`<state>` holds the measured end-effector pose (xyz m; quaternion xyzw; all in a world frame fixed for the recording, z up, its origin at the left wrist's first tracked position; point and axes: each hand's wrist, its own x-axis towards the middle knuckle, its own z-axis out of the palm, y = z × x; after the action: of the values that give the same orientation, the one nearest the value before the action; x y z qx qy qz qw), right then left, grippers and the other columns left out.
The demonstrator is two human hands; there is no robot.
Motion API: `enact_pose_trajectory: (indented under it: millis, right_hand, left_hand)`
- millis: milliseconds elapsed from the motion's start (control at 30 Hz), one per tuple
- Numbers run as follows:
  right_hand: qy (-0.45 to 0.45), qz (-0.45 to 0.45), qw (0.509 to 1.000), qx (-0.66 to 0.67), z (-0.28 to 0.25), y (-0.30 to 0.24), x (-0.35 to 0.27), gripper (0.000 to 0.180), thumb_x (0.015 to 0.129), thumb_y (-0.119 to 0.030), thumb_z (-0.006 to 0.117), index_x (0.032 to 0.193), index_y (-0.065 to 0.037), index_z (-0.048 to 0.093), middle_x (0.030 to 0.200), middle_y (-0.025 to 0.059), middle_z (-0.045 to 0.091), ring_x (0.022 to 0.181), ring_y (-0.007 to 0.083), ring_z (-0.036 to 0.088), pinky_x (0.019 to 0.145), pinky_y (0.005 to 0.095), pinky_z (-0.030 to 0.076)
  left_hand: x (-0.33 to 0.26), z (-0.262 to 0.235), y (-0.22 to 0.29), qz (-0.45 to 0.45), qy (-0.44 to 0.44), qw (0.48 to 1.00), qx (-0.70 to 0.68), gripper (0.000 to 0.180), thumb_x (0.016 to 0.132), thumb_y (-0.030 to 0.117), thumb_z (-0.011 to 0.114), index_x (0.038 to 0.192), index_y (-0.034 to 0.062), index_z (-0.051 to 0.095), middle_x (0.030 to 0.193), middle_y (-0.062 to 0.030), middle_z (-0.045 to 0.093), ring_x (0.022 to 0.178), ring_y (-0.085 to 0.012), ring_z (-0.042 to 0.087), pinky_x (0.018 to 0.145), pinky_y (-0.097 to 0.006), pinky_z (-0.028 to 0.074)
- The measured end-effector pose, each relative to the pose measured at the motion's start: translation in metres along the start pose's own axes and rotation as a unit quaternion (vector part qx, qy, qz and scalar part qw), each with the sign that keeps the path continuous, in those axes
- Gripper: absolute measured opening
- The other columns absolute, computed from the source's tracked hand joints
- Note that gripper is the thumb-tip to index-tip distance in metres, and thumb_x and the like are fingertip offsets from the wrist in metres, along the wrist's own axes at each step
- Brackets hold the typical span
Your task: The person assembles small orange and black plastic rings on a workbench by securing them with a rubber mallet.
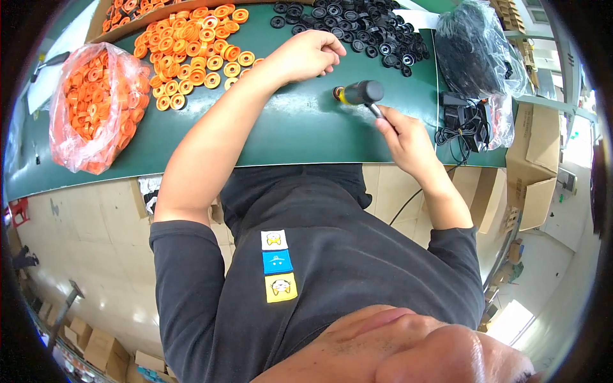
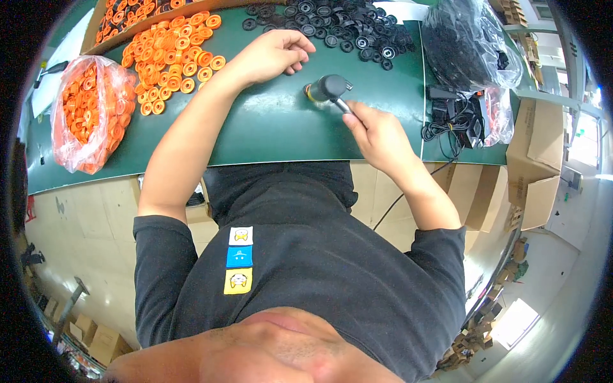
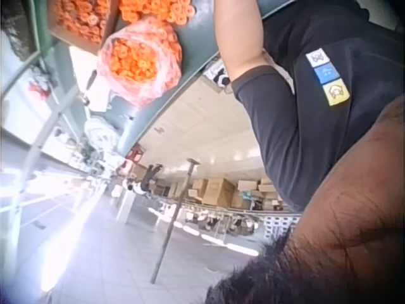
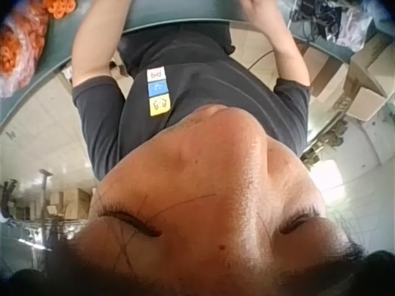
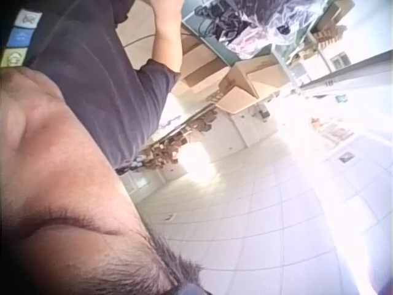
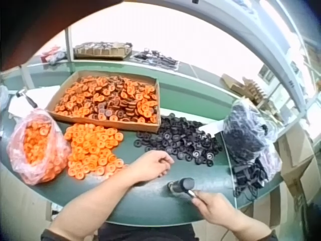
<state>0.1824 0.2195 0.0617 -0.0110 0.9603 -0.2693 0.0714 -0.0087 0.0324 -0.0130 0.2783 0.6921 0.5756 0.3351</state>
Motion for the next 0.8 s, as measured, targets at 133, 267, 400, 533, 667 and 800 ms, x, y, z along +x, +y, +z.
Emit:
enact_pose_trajectory:
  millis: [133,267,400,533,667,800]
  right_hand:
    - [0.076,0.009,0.997,0.028,-0.002,-0.006,0.001,0.022,0.099,-0.018,0.059,0.114,-0.003,0.064,0.078,0.022,0.064,0.074,0.0427,0.065,0.064,0.046,0.049]
    - [0.05,-0.005,0.999,-0.007,0.015,0.011,0.007,0.021,0.099,-0.019,0.06,0.109,-0.002,0.064,0.079,0.0223,0.065,0.073,0.0445,0.063,0.063,0.0449,0.049]
    - [-0.008,0.061,0.998,0.03,-0.002,0.007,0.009,0.021,0.098,-0.02,0.06,0.111,-0.003,0.065,0.079,0.0226,0.065,0.074,0.0442,0.064,0.064,0.0454,0.049]
    - [0.065,0.061,0.996,0.025,-0.005,0.035,0.009,0.023,0.098,-0.021,0.061,0.112,-0.003,0.065,0.08,0.0231,0.064,0.076,0.0421,0.065,0.066,0.0447,0.05]
    - [0.103,-0.039,0.992,-0.057,-0.011,0.083,0.014,0.023,0.094,-0.021,0.067,0.107,-0.002,0.068,0.084,0.0195,0.067,0.077,0.0393,0.065,0.069,0.0437,0.051]
    - [0.088,-0.108,0.984,-0.107,-0.019,0.1,0.017,0.025,0.083,-0.017,0.076,0.103,-0.003,0.07,0.094,0.0141,0.067,0.085,0.0339,0.066,0.074,0.0404,0.053]
  left_hand:
    - [-0.002,0.0,0.001,0.002,0.0,1.0,0.009,0.023,0.097,0.007,0.054,0.116,-0.0001,0.065,0.098,-0.0054,0.066,0.083,-0.0114,0.061,0.074,-0.027,0.053]
    - [-0.001,0.0,0.002,0.005,-0.005,1.0,0.006,0.023,0.096,0.007,0.055,0.115,0.0001,0.066,0.098,-0.0054,0.066,0.083,-0.0115,0.061,0.074,-0.027,0.054]
    - [-0.008,0.0,0.004,0.057,-0.05,0.989,0.128,0.025,0.089,0.013,0.066,0.11,-0.001,0.067,0.097,-0.0072,0.066,0.082,-0.0137,0.062,0.074,-0.03,0.053]
    - [-0.025,0.012,0.015,0.169,-0.066,0.933,0.311,0.032,0.079,0.024,0.076,0.102,0.0031,0.067,0.093,-0.0115,0.06,0.089,-0.0268,0.062,0.079,-0.039,0.052]
    - [-0.028,0.017,0.017,0.16,-0.062,0.923,0.344,0.025,0.079,0.021,0.074,0.096,0.0054,0.065,0.091,-0.0123,0.056,0.096,-0.0315,0.061,0.084,-0.042,0.049]
    - [-0.027,0.01,0.019,0.168,-0.061,0.918,0.355,0.023,0.08,0.019,0.073,0.093,0.0036,0.063,0.09,-0.0124,0.058,0.089,-0.0298,0.061,0.08,-0.041,0.051]
